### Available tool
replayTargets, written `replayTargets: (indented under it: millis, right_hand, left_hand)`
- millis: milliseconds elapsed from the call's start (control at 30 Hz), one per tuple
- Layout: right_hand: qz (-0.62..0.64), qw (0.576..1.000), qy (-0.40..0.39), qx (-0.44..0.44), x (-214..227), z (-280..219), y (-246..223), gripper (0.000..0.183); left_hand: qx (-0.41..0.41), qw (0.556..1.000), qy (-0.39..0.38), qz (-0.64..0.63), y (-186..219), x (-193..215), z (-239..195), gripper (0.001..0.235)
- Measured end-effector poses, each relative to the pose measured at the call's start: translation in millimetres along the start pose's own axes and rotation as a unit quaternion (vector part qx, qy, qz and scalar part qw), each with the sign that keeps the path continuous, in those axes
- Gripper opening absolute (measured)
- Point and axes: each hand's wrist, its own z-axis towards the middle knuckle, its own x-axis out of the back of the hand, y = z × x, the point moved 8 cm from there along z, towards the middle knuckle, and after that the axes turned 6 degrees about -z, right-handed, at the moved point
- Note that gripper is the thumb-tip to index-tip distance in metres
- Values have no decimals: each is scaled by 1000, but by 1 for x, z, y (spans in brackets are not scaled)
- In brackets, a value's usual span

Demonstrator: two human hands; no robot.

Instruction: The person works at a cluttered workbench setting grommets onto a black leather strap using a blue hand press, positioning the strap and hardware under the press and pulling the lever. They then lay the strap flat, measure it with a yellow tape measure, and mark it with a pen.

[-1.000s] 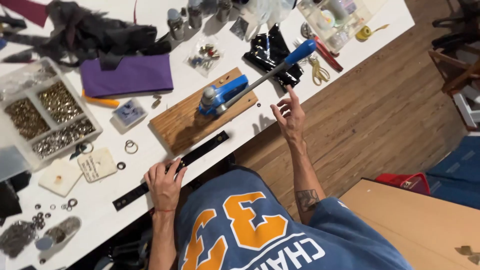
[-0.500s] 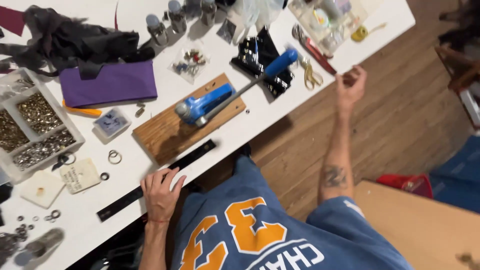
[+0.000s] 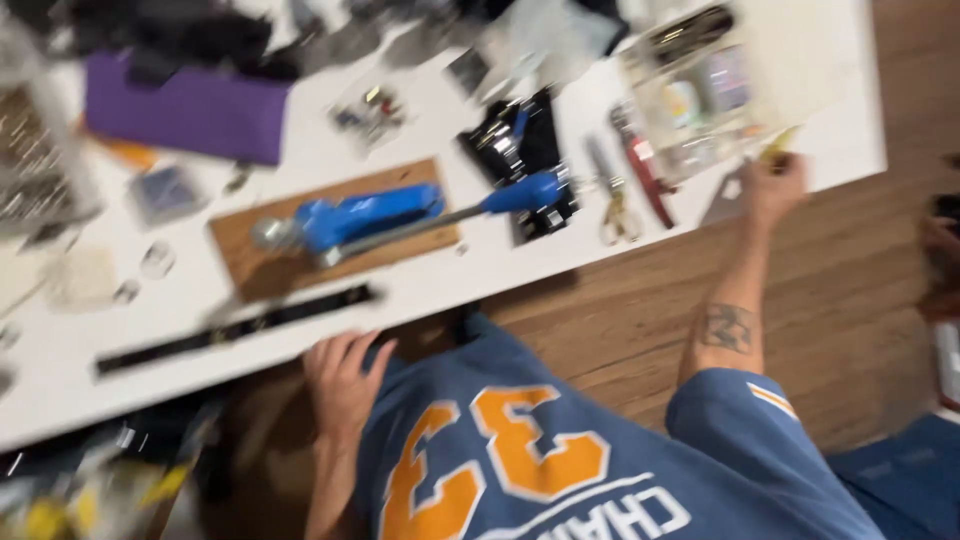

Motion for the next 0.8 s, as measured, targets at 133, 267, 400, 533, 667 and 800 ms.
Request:
replayTargets:
  millis: [133,267,400,533,667,800]
  right_hand:
    - [157,985,62,38,23,-67,-31,16]
    - [463,848,-104,-238,13,-186,-201,16]
    - [245,857,-442,-101,-20,-328,-356,24]
    - [223,791,-562,96,-72,-433,-470,22]
    - [274,751,-543,258,-97,-476,-560,23]
    - [223,769,-482,354,-99,-485,-610,37]
  left_hand:
    - [10,1000,-10,-18,12,4,-1,27]
    - [-11,998,-21,-64,11,11,2,27]
    - [-32,995,-40,-89,-10,33,-6,28]
    - [-38,994,-29,-99,-58,65,-8,33]
    - [16,986,29,-165,-122,97,-11,35]
    - [56,985,75,-142,-166,112,-20,26]
